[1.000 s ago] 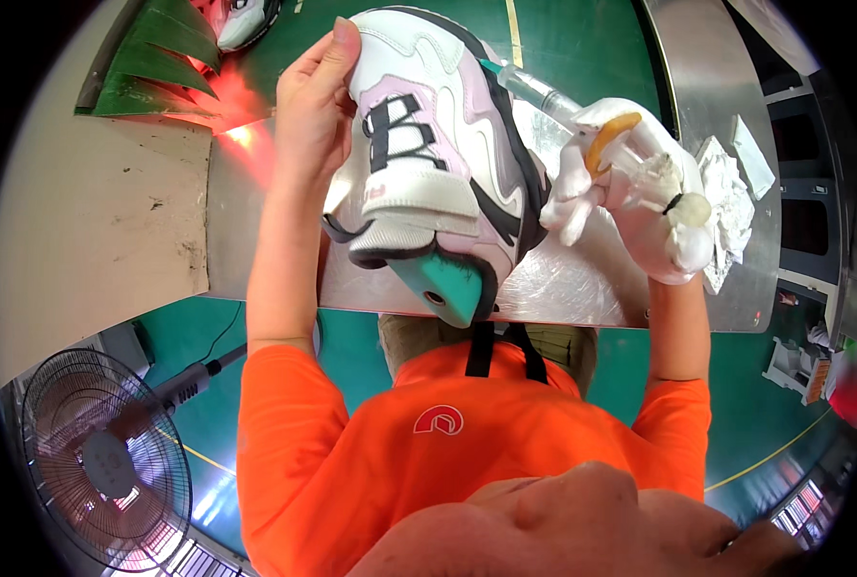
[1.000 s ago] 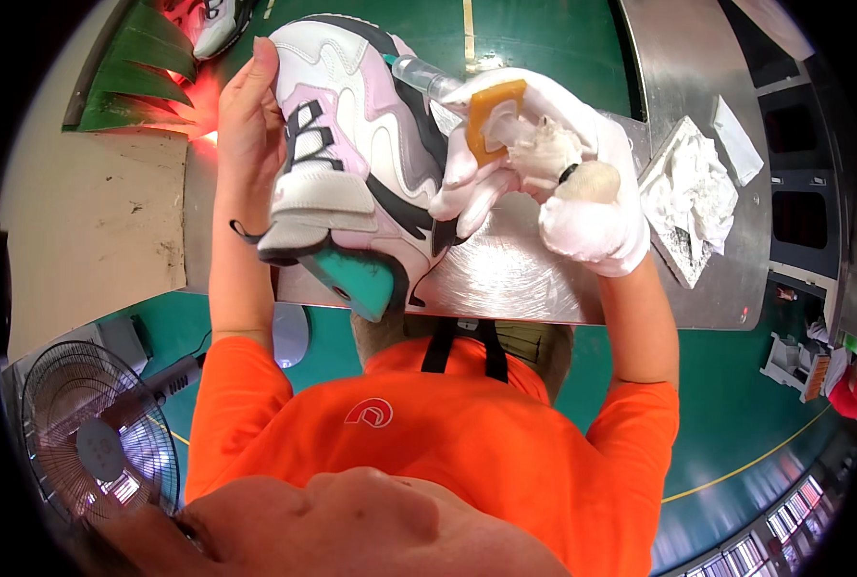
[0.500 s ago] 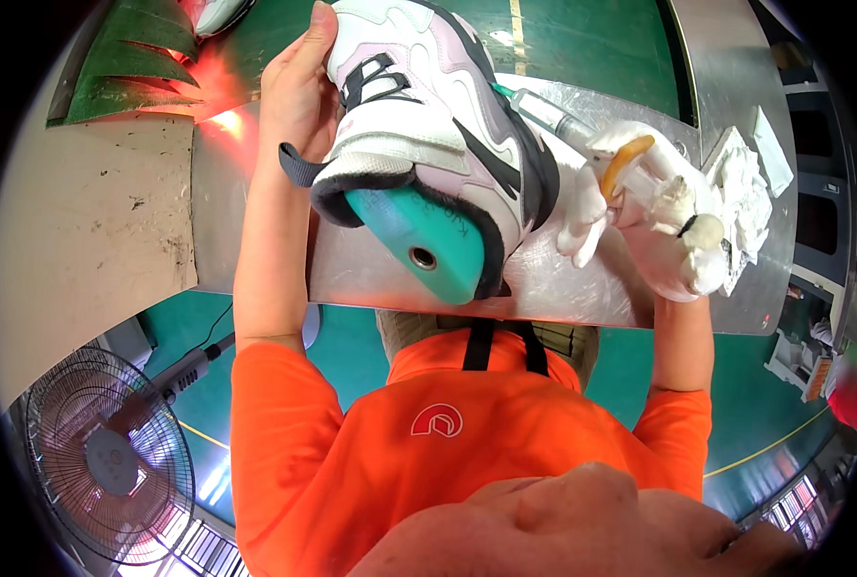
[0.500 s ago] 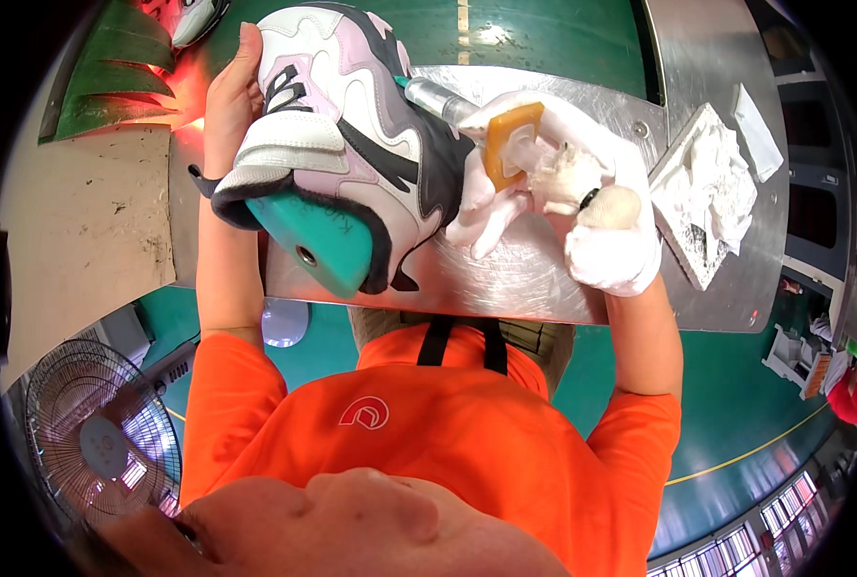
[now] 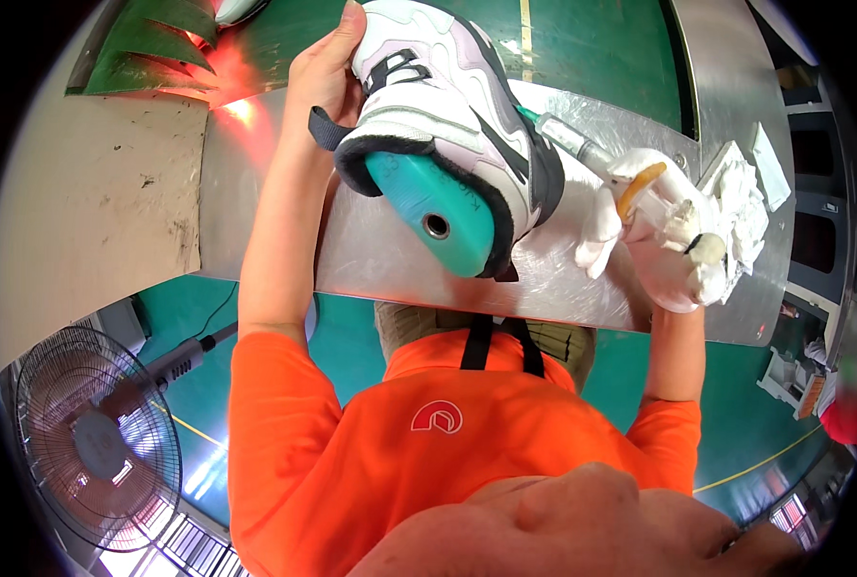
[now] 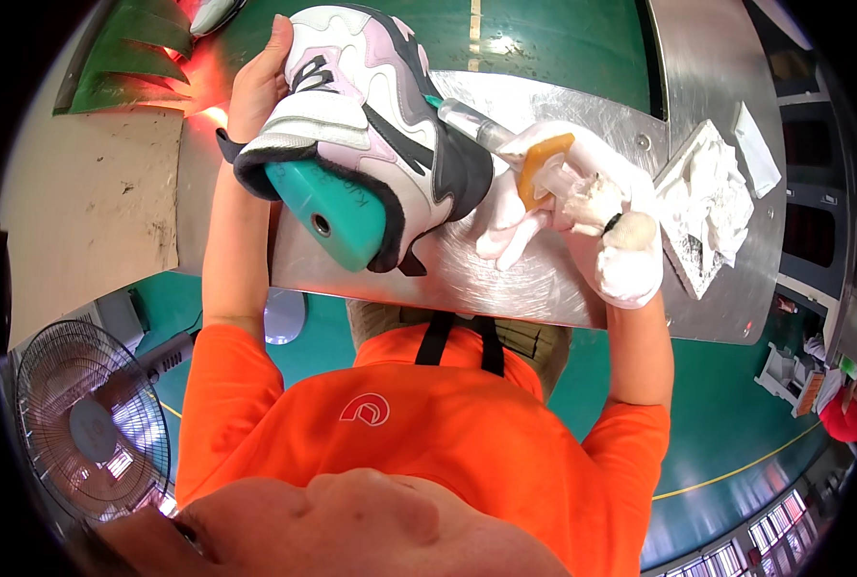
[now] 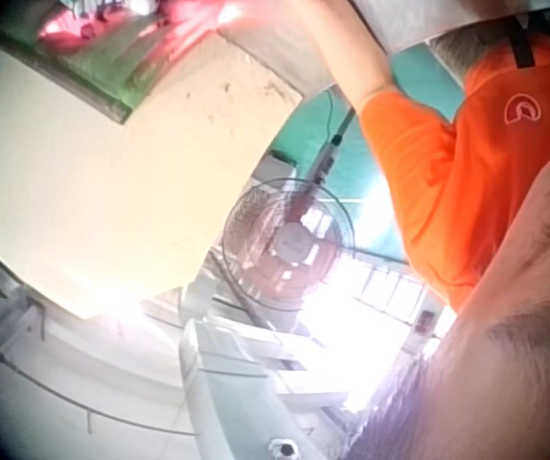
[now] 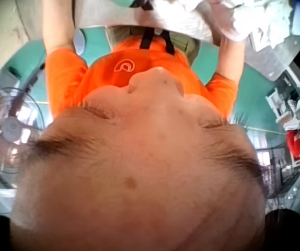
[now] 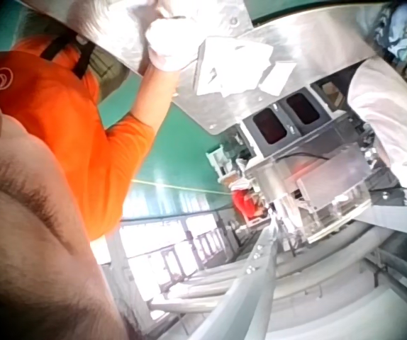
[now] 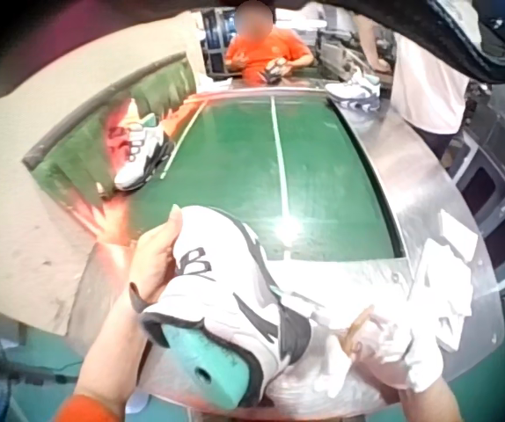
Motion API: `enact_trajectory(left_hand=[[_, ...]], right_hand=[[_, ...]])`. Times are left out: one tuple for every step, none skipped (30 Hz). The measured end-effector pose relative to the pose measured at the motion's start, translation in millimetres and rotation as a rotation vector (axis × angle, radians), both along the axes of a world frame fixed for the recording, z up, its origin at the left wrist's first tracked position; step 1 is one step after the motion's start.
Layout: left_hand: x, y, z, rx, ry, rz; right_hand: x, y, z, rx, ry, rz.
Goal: The person uses a small brush to clean the upper and side panels of a white and pink sneaker. They rotate the shoe to access different areas and occasionally wipe the surface with a cloth. The task is performed on a metal table in a workshop setting.
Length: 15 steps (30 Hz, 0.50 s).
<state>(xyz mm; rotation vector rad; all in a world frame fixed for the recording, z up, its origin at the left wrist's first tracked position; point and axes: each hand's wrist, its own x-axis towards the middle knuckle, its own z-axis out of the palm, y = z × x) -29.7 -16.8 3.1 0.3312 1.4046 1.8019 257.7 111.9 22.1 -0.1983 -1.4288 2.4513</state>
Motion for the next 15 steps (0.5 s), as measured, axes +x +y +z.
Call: enact_trajectory(left_hand=[[-0.3, 0.5, -0.2, 0.005, -0.005, -0.01], [-0.8, 0.5, -0.3, 0.011, -0.009, -0.019], [-1.0, 0.3, -0.4, 0.008, -0.002, -0.016], [-2.0, 0.0, -2.3, 0.016, -0.007, -0.017], [-4.0, -0.3, -4.3, 0.026, -0.008, -0.015], [-5.7, -0.7, -6.1, 0.035, -0.01, -0.014], [-5.4, -0.2, -7.5, 0.074, -0.036, -0.03], [-6.4, -1.7, -13.4, 0.067, -0.039, 0.001], [-9.3, -1.5, -18.6, 0.067, -0.039, 0.03], [-11.4, -1.5, -20.7, 0.066, -0.04, 0.06], [-1.2, 4.9, -12.6, 0.111, -0.074, 0.083], [-2.9, 5.4, -12.3, 0.135, -0.072, 0.068], [-0.6, 6.3, -10.5, 0.156, -0.108, 0.084], [0.9, 7.5, -8.0, 0.183, -0.137, 0.098], [-5.6, 7.2, -10.2, 0.198, -0.126, 0.102]], right_hand=[[1.3, 1.1, -1.6, -0.001, 0.02, 0.016], [2.5, 2.0, -3.5, -0.002, 0.04, 0.033], [4.8, 2.9, -6.3, -0.009, 0.043, 0.027], [7.8, 3.4, -9.6, -0.016, 0.045, 0.02], [8.7, 3.3, -11.0, -0.022, 0.051, 0.015], [9.0, 1.3, -9.8, 0.003, 0.006, -0.03], [9.7, -2.0, -7.9, 0.029, -0.038, -0.076], [10.6, -2.8, -8.2, 0.031, -0.047, -0.087], [11.6, -3.0, -7.1, 0.036, -0.055, -0.102], [15.3, 1.3, -8.6, 0.018, -0.032, -0.087], [20.4, 6.9, -9.3, 0.007, -0.011, -0.084], [26.8, 8.9, -10.5, 0.001, 0.046, -0.112], [30.2, 9.2, -14.7, -0.02, 0.122, -0.218], [34.2, 10.3, -20.6, -0.039, 0.207, -0.321], [45.0, 14.9, -27.6, 0.065, 0.153, -0.375]])
